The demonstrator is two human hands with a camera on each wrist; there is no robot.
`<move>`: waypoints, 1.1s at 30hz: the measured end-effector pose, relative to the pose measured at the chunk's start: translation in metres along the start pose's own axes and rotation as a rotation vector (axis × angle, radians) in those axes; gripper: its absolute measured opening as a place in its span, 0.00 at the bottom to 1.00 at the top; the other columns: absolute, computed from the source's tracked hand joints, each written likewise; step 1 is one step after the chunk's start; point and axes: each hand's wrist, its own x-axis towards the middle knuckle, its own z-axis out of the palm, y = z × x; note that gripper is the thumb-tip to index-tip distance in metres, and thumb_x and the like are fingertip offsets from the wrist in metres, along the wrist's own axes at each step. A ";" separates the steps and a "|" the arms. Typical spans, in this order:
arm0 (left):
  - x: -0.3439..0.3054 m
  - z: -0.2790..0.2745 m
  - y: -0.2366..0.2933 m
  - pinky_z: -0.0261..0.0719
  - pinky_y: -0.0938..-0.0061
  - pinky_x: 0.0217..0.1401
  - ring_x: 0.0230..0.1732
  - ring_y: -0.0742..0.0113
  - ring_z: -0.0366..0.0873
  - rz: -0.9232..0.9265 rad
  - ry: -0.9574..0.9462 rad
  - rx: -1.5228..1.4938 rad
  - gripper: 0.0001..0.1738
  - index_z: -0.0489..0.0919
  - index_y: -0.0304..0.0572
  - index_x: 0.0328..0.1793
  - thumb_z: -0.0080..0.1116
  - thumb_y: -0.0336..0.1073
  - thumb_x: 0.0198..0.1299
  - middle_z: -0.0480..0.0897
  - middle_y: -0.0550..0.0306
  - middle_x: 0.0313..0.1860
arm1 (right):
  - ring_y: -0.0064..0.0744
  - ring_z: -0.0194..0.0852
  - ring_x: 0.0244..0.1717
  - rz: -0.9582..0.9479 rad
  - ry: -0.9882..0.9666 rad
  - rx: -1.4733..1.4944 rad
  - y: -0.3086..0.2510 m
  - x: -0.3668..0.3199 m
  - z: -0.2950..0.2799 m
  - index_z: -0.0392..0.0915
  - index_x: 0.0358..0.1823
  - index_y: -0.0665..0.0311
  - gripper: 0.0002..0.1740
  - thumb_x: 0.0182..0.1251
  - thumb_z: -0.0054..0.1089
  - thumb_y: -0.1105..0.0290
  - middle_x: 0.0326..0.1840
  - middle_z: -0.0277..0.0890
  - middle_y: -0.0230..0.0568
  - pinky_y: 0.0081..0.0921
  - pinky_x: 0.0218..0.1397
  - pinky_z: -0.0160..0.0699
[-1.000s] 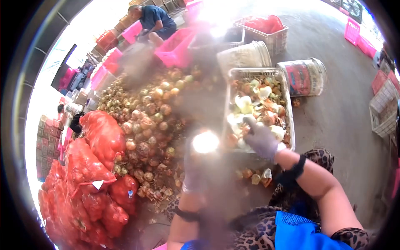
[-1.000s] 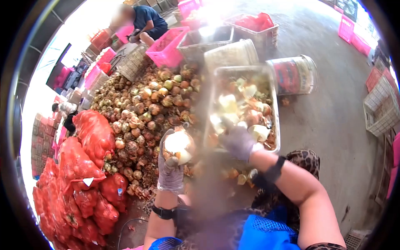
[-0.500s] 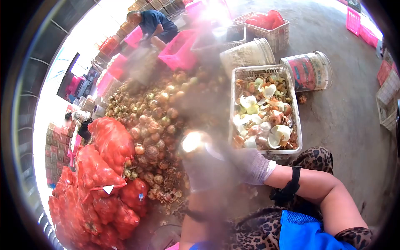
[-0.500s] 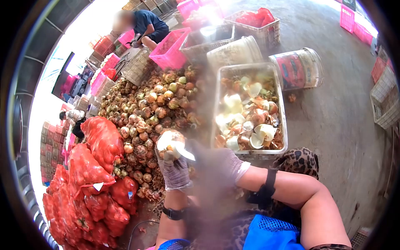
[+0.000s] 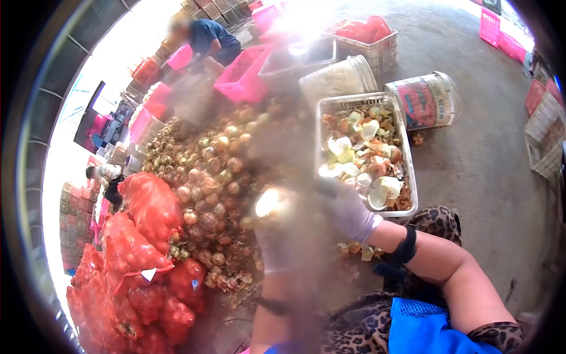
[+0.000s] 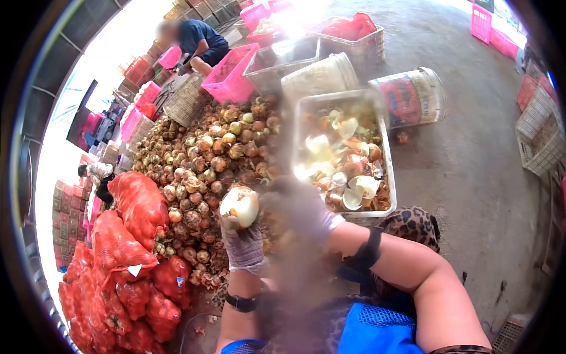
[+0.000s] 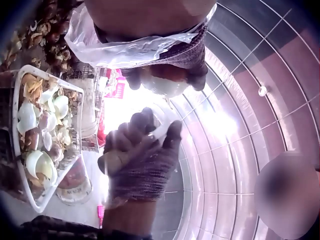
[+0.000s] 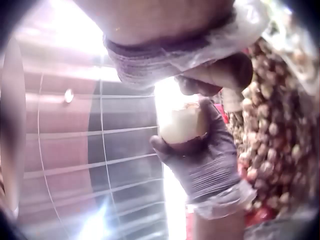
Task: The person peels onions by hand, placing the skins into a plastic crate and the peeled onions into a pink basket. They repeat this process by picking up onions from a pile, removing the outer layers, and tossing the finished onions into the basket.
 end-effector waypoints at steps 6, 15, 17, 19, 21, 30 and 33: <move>0.002 -0.013 -0.037 0.74 0.59 0.68 0.61 0.49 0.73 -0.149 -0.091 -0.235 0.52 0.59 0.30 0.71 0.72 0.55 0.48 0.71 0.44 0.63 | 0.38 0.79 0.33 0.077 -0.070 -0.245 0.000 0.001 -0.002 0.78 0.39 0.70 0.15 0.64 0.58 0.62 0.32 0.81 0.45 0.35 0.39 0.77; 0.000 -0.020 -0.024 0.69 0.57 0.71 0.61 0.51 0.72 -0.227 -0.014 -0.489 0.52 0.61 0.29 0.70 0.67 0.61 0.51 0.71 0.44 0.63 | 0.51 0.82 0.36 0.093 -0.295 -0.656 -0.030 0.012 -0.021 0.59 0.70 0.62 0.33 0.68 0.54 0.56 0.38 0.81 0.53 0.42 0.45 0.81; 0.003 -0.016 -0.010 0.71 0.60 0.69 0.59 0.53 0.73 -0.188 0.013 -0.201 0.50 0.63 0.30 0.68 0.67 0.61 0.51 0.72 0.46 0.62 | 0.53 0.82 0.38 -0.334 -0.318 -0.683 -0.024 0.001 -0.013 0.55 0.73 0.60 0.35 0.68 0.54 0.55 0.40 0.81 0.54 0.43 0.45 0.80; -0.001 -0.016 -0.013 0.73 0.63 0.66 0.59 0.57 0.73 -0.114 -0.005 -0.322 0.51 0.65 0.32 0.67 0.70 0.62 0.46 0.72 0.49 0.61 | 0.55 0.81 0.40 -0.049 -0.482 -0.720 -0.033 -0.010 -0.009 0.49 0.76 0.56 0.37 0.70 0.52 0.56 0.42 0.80 0.54 0.44 0.44 0.81; -0.003 -0.016 -0.021 0.73 0.64 0.64 0.59 0.59 0.73 0.010 0.037 -0.221 0.53 0.65 0.33 0.66 0.72 0.63 0.41 0.72 0.51 0.60 | 0.55 0.82 0.40 -0.139 -0.464 -0.721 -0.025 -0.011 -0.008 0.48 0.76 0.54 0.37 0.70 0.53 0.57 0.42 0.81 0.53 0.43 0.42 0.81; -0.008 -0.015 -0.017 0.70 0.62 0.70 0.64 0.54 0.71 -0.212 -0.002 -0.313 0.57 0.64 0.31 0.68 0.72 0.65 0.41 0.71 0.46 0.64 | 0.44 0.81 0.39 -0.277 -0.140 -0.348 0.012 0.018 -0.016 0.75 0.54 0.66 0.19 0.66 0.56 0.62 0.39 0.80 0.46 0.36 0.45 0.78; -0.007 -0.014 -0.017 0.68 0.60 0.73 0.67 0.52 0.68 -0.275 0.020 -0.466 0.58 0.63 0.30 0.70 0.73 0.64 0.41 0.70 0.45 0.66 | 0.17 0.64 0.23 0.508 -0.112 0.074 0.004 0.020 -0.023 0.66 0.70 0.55 0.24 0.75 0.47 0.61 0.28 0.72 0.25 0.20 0.22 0.66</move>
